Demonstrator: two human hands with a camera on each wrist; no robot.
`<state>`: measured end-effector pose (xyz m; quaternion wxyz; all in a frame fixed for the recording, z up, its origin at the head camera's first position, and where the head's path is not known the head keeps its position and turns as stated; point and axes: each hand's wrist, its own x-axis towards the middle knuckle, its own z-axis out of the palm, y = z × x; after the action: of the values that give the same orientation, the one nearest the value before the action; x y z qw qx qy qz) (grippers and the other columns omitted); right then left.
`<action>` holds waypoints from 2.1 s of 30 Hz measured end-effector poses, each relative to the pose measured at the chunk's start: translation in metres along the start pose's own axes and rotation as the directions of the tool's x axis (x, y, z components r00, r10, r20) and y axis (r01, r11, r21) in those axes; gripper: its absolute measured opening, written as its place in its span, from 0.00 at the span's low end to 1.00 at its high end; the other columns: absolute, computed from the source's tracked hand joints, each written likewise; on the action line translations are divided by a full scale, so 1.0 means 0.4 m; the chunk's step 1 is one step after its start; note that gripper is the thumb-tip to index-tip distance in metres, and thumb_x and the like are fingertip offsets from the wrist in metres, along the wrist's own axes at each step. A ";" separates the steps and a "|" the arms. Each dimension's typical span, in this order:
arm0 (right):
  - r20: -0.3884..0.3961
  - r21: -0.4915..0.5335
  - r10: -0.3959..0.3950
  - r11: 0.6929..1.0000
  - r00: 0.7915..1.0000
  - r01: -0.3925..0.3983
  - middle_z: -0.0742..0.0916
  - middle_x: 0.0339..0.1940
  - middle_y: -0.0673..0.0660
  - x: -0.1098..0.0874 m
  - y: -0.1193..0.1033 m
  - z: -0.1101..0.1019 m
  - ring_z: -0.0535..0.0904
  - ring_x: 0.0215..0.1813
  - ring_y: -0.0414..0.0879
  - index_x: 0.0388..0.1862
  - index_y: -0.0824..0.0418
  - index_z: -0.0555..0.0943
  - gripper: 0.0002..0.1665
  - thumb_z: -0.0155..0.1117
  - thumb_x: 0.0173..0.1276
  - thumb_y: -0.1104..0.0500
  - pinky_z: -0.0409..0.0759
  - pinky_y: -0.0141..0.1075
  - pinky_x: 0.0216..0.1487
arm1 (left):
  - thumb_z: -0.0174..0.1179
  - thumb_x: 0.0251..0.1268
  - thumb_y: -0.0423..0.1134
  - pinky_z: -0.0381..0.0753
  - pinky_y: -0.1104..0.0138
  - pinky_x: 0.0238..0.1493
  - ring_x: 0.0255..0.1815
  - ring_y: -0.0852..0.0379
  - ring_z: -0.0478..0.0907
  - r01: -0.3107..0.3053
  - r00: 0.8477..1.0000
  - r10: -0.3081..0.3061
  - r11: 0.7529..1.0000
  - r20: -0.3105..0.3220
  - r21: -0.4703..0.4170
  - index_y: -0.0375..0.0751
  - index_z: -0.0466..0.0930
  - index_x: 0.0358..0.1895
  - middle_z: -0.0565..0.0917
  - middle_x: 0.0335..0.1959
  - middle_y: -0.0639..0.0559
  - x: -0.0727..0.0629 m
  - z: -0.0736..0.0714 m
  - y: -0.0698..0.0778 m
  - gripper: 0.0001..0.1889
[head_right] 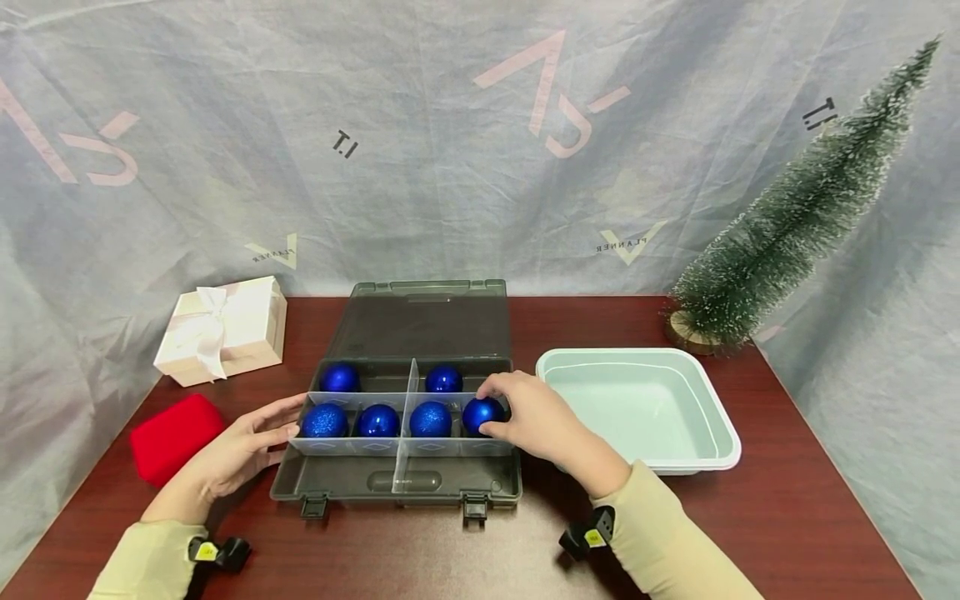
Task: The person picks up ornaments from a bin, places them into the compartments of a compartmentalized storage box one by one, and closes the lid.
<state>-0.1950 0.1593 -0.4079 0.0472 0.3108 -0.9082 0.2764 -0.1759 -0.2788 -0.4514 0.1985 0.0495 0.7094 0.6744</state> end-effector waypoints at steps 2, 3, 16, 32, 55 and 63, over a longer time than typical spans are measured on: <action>-0.001 -0.028 -0.014 0.999 1.000 0.014 0.87 0.44 0.51 0.000 0.000 0.003 0.82 0.45 0.49 0.46 0.58 0.85 0.21 0.83 0.54 0.61 0.80 0.45 0.47 | 0.55 0.77 0.33 0.76 0.49 0.62 0.63 0.61 0.72 0.001 1.000 -0.001 1.000 -0.002 0.000 0.30 0.49 0.81 0.57 0.77 0.27 0.000 0.000 0.000 0.36; -0.001 -0.039 -0.023 0.999 1.000 0.023 0.87 0.44 0.51 0.000 0.000 0.005 0.82 0.46 0.50 0.45 0.58 0.85 0.20 0.83 0.55 0.61 0.80 0.46 0.48 | 0.55 0.77 0.33 0.76 0.50 0.62 0.63 0.61 0.72 0.001 1.000 -0.001 1.000 -0.002 -0.001 0.30 0.49 0.81 0.57 0.77 0.27 0.000 0.000 -0.001 0.36; -0.016 0.066 -0.014 0.998 1.000 0.015 0.88 0.44 0.54 0.007 -0.004 -0.011 0.82 0.41 0.49 0.48 0.61 0.85 0.13 0.74 0.66 0.62 0.81 0.45 0.44 | 0.55 0.77 0.33 0.76 0.49 0.62 0.62 0.62 0.73 0.002 1.000 -0.002 1.000 0.024 -0.012 0.29 0.48 0.80 0.57 0.77 0.27 0.002 -0.005 0.003 0.36; 0.254 0.779 0.332 0.487 0.908 -0.396 0.77 0.68 0.71 0.106 0.049 -0.172 0.78 0.66 0.53 0.72 0.77 0.66 0.28 0.49 0.84 0.58 0.69 0.44 0.70 | 0.49 0.82 0.38 0.77 0.69 0.59 0.50 0.72 0.78 -0.080 0.962 0.120 0.983 -0.246 0.167 0.21 0.60 0.74 0.74 0.66 0.35 0.100 -0.010 0.212 0.28; 0.576 0.796 0.414 -0.089 0.705 -0.598 0.36 0.82 0.69 0.250 0.193 -0.131 0.31 0.83 0.58 0.80 0.70 0.26 0.47 0.38 0.85 0.47 0.37 0.44 0.79 | 0.39 0.84 0.50 0.57 0.52 0.75 0.79 0.35 0.53 0.320 0.940 -0.332 0.936 -0.072 -0.147 0.20 0.45 0.78 0.52 0.78 0.24 0.320 -0.069 0.231 0.37; 0.617 0.767 0.405 -0.115 0.675 -0.631 0.31 0.81 0.70 0.267 0.208 -0.095 0.25 0.81 0.62 0.78 0.71 0.24 0.47 0.36 0.85 0.46 0.33 0.50 0.79 | 0.39 0.84 0.52 0.63 0.53 0.73 0.66 0.41 0.68 0.350 0.930 -0.362 0.925 -0.066 -0.145 0.20 0.49 0.77 0.62 0.71 0.28 0.348 -0.071 0.217 0.37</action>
<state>-0.3330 0.1763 -0.3877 -0.3560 -0.0974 -0.5494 0.7496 -0.3306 -0.2508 -0.3963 0.2878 -0.1246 0.6693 0.6736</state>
